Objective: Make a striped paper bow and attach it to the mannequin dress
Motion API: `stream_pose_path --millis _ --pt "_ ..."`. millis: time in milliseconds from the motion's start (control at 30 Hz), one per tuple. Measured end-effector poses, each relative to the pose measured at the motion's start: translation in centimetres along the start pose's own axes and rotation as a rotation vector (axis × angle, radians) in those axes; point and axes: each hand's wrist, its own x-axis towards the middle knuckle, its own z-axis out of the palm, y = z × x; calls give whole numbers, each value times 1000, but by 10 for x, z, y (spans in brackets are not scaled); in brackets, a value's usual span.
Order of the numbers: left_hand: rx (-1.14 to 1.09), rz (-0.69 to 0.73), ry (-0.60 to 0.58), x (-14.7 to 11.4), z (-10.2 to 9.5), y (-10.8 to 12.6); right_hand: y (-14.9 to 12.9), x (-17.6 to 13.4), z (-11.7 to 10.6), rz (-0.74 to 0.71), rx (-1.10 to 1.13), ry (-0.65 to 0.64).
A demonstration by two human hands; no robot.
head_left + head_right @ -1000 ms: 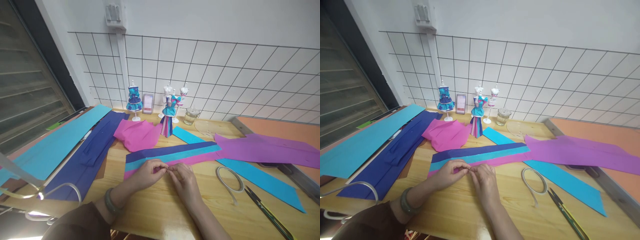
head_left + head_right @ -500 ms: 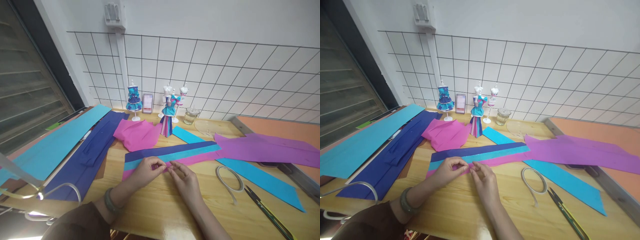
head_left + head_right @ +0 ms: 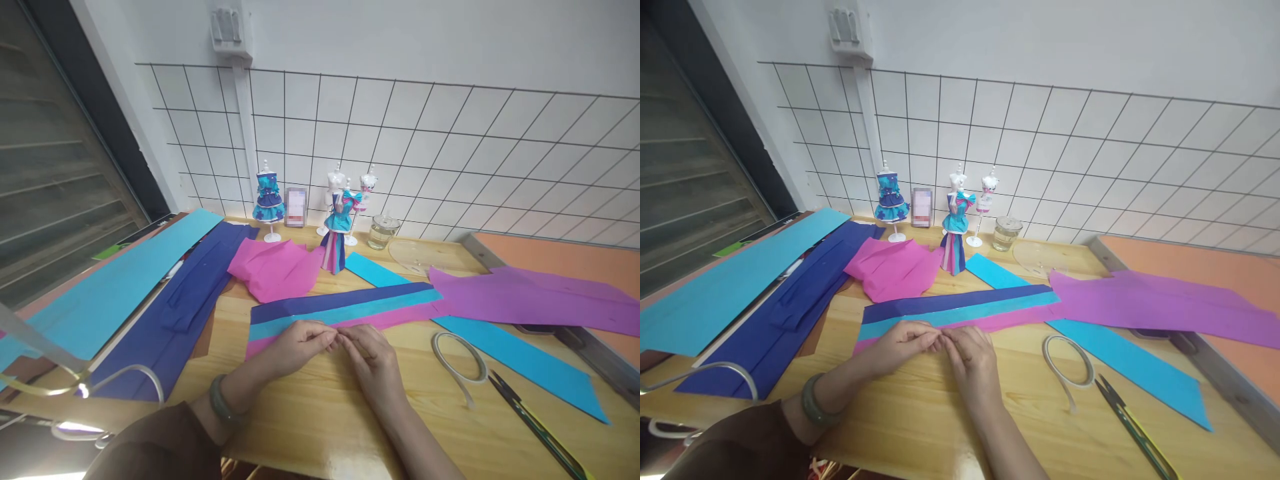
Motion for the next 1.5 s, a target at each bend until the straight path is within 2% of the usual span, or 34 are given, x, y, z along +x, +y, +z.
stream_pose_path --millis 167,300,533,700,900,1067,1267,1400,1500 --pt "-54 -83 55 1 -1 -1 4 -1 1 31 -1 -6" --pt "-96 -89 68 1 -2 -3 5 -2 1 24 -14 9" --pt "-92 -70 -26 2 -2 -3 1 -1 0 -67 -97 -13" --pt "-102 -104 12 1 -2 -5 4 -1 -1 -34 -36 0" --pt "-169 -154 66 2 -1 -9 5 -1 -2 35 7 74" --pt "-183 -129 0 3 0 -9 3 -1 -2 -44 -38 2" --pt "-221 -122 10 4 -1 -8 3 0 -1 -70 -104 3" --pt "-215 -128 36 4 -2 -9 1 0 -2 -30 -49 21" --pt "-219 -136 98 4 -4 -10 0 0 -3 28 7 41"
